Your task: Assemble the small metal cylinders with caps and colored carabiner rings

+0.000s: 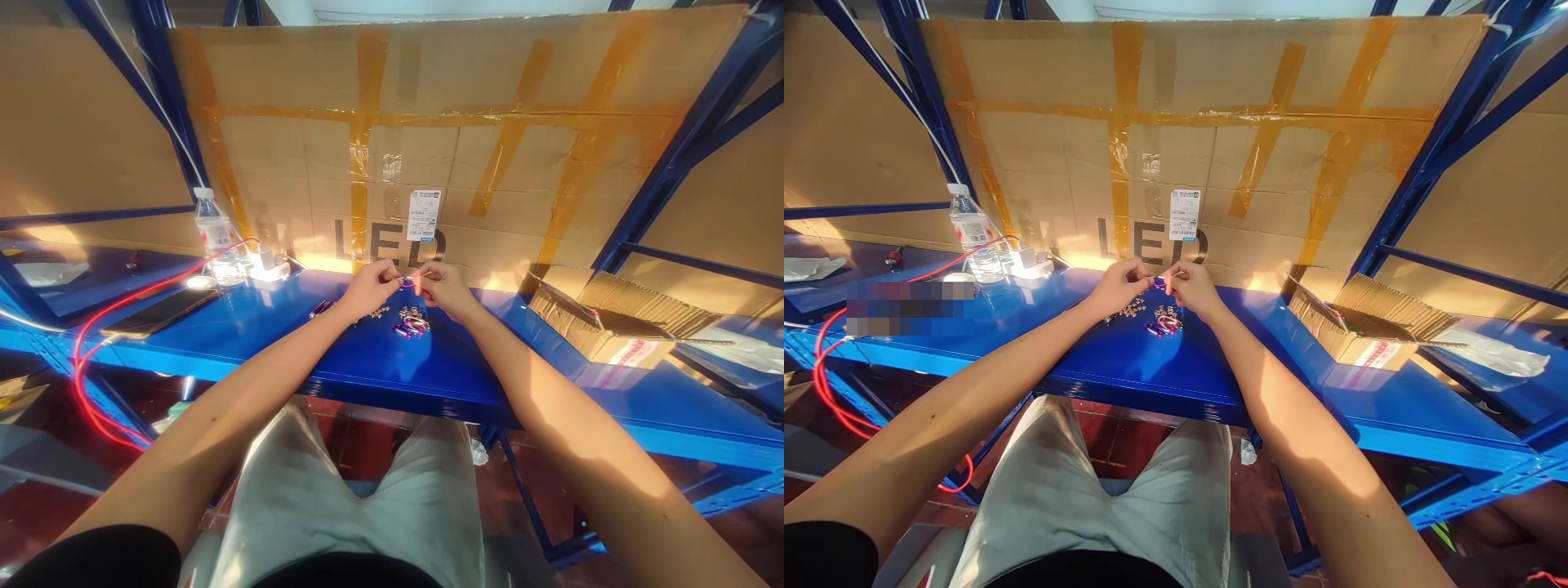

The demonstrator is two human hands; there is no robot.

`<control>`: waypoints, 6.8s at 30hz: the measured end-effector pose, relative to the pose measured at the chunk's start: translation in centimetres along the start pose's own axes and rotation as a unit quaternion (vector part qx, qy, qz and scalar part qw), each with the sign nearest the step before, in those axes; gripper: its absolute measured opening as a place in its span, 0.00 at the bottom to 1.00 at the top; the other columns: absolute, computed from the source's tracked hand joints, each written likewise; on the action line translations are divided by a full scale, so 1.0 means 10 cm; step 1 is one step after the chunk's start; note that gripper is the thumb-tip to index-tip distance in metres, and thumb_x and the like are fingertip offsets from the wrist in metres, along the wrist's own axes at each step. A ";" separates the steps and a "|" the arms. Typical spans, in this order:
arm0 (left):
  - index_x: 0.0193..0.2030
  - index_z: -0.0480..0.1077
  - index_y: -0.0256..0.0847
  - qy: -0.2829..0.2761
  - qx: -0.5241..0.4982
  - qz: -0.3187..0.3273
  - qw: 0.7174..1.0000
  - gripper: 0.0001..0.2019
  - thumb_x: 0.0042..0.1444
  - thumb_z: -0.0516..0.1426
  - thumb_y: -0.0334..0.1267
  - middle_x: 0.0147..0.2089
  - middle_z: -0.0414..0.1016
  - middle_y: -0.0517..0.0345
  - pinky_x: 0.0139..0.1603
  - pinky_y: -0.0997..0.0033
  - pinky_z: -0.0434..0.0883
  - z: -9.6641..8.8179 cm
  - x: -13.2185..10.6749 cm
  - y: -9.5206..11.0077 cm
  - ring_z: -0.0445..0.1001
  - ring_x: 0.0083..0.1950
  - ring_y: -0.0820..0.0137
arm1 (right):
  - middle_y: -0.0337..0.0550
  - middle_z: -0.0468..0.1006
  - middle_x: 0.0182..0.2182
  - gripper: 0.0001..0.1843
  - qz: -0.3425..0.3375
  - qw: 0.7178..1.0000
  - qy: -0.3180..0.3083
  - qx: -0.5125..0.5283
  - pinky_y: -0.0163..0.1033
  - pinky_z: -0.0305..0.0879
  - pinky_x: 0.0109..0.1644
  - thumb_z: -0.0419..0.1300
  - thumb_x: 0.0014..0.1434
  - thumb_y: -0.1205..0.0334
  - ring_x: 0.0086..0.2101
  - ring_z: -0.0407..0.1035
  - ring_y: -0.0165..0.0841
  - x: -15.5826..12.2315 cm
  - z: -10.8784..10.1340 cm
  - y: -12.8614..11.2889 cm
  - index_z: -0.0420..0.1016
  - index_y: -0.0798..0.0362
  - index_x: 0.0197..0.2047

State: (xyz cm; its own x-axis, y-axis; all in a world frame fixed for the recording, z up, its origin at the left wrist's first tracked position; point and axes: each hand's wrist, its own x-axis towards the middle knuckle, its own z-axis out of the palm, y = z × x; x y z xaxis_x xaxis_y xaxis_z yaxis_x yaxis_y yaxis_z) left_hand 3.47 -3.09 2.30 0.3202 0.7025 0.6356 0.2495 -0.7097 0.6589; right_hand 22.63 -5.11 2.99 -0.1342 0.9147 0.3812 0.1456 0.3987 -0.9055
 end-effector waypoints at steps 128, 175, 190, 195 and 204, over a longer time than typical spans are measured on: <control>0.37 0.80 0.41 -0.212 0.057 -0.132 0.967 0.16 0.41 0.74 0.41 0.43 0.82 0.52 0.43 0.68 0.71 -0.83 -0.08 -0.29 0.79 0.42 0.64 | 0.39 0.73 0.23 0.07 0.192 0.866 -0.112 -0.448 0.35 0.61 0.22 0.63 0.63 0.67 0.20 0.64 0.28 0.22 -0.61 0.33 0.73 0.54 0.31; 0.29 0.62 0.40 0.088 -0.199 -0.336 0.916 0.10 0.46 0.58 0.22 0.28 0.75 0.50 0.16 0.77 0.54 -0.80 0.05 -0.69 0.60 0.19 0.77 | 0.39 0.66 0.20 0.15 0.162 0.880 -0.308 -0.322 0.38 0.58 0.26 0.68 0.53 0.59 0.22 0.59 0.28 -0.03 -0.29 -0.15 0.68 0.52 0.21; 0.27 0.67 0.39 0.081 -0.145 -0.317 0.934 0.08 0.46 0.63 0.28 0.28 0.74 0.53 0.21 0.71 0.54 -0.82 0.05 -0.70 0.59 0.21 0.76 | 0.42 0.69 0.18 0.09 0.150 0.894 -0.237 -0.350 0.41 0.59 0.25 0.67 0.52 0.63 0.20 0.62 0.32 0.07 -0.43 0.00 0.75 0.53 0.23; 0.31 0.77 0.38 0.042 -0.096 -0.232 0.967 0.06 0.46 0.68 0.34 0.27 0.77 0.54 0.30 0.68 0.66 -0.77 0.06 -0.70 0.71 0.29 0.69 | 0.41 0.70 0.20 0.09 0.093 0.919 -0.143 -0.356 0.42 0.59 0.27 0.65 0.54 0.65 0.22 0.62 0.32 0.11 -0.40 0.05 0.72 0.52 0.23; 0.37 0.81 0.37 0.006 -0.090 -0.103 0.991 0.13 0.47 0.72 0.41 0.39 0.85 0.48 0.44 0.62 0.74 -0.55 0.05 -0.50 0.80 0.41 0.64 | 0.36 0.65 0.21 0.12 -0.015 0.938 -0.091 -0.335 0.41 0.55 0.34 0.61 0.56 0.64 0.27 0.59 0.31 0.03 -0.14 -0.04 0.64 0.51 0.23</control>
State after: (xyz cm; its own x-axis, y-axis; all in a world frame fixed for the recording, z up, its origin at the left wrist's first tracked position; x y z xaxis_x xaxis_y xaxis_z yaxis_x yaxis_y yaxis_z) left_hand -2.64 1.15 1.53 0.2685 0.8326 0.4845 0.1416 -0.5316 0.8351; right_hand 23.87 -4.91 3.77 -0.3039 0.9003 0.3117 0.7137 0.4319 -0.5515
